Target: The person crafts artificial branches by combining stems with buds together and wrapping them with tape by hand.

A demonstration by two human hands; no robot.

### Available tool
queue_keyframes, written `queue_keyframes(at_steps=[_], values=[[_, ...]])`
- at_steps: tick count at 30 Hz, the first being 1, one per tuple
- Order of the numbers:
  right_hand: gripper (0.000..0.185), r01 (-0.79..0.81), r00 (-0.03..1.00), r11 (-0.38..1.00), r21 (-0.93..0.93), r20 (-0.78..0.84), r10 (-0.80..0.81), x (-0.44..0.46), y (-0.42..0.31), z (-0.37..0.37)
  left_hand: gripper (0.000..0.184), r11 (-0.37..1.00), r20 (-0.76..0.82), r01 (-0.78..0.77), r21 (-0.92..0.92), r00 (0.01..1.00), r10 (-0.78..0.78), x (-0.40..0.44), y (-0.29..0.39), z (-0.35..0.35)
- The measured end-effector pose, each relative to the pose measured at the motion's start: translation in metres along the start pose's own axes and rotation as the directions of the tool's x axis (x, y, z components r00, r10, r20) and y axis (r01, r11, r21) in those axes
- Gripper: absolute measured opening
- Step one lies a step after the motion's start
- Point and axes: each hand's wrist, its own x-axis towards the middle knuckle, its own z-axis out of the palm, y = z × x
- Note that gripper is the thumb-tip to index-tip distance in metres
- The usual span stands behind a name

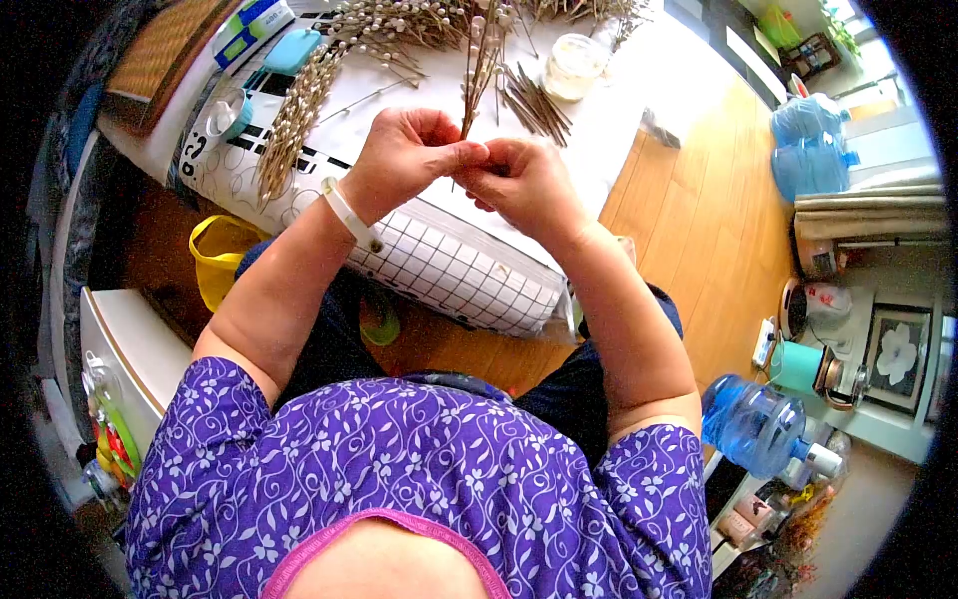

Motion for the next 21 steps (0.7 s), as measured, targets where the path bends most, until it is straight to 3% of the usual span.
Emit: queue_keyframes(at_steps=[1, 5, 7, 11, 13, 21], values=[[0.017, 0.088, 0.995, 0.995, 0.045, -0.058, -0.085, 0.0, 0.002, 0.002, 0.012, 1.0, -0.004, 0.007, -0.009, 1.0, -0.007, 0.001, 0.001, 0.0], [0.016, 0.105, 0.992, 0.993, -0.056, -0.066, -0.109, 0.002, 0.008, -0.003, 0.016, 0.998, 0.051, 0.021, -0.065, 0.999, -0.018, 0.004, -0.004, 0.001], [0.014, 0.075, 0.997, 0.994, -0.075, -0.014, -0.076, 0.002, 0.007, -0.006, 0.02, 0.945, 0.118, 0.061, -0.322, 0.993, -0.024, 0.005, -0.006, 0.006], [0.015, 0.03, 1.0, 0.999, 0.017, -0.005, -0.03, 0.002, 0.008, -0.011, 0.022, 0.945, 0.135, 0.106, -0.31, 0.989, -0.066, 0.007, -0.005, 0.002], [0.016, -0.057, 0.998, 0.998, 0.037, 0.027, 0.056, 0.002, 0.005, -0.013, 0.021, 0.97, 0.115, 0.122, -0.211, 0.988, -0.1, 0.008, -0.005, -0.002], [0.019, 0.019, 0.999, 0.999, 0.046, 0.04, -0.021, 0.005, 0.01, -0.007, 0.019, 0.983, 0.124, 0.157, -0.091, 0.982, -0.145, 0.011, -0.007, -0.004]])
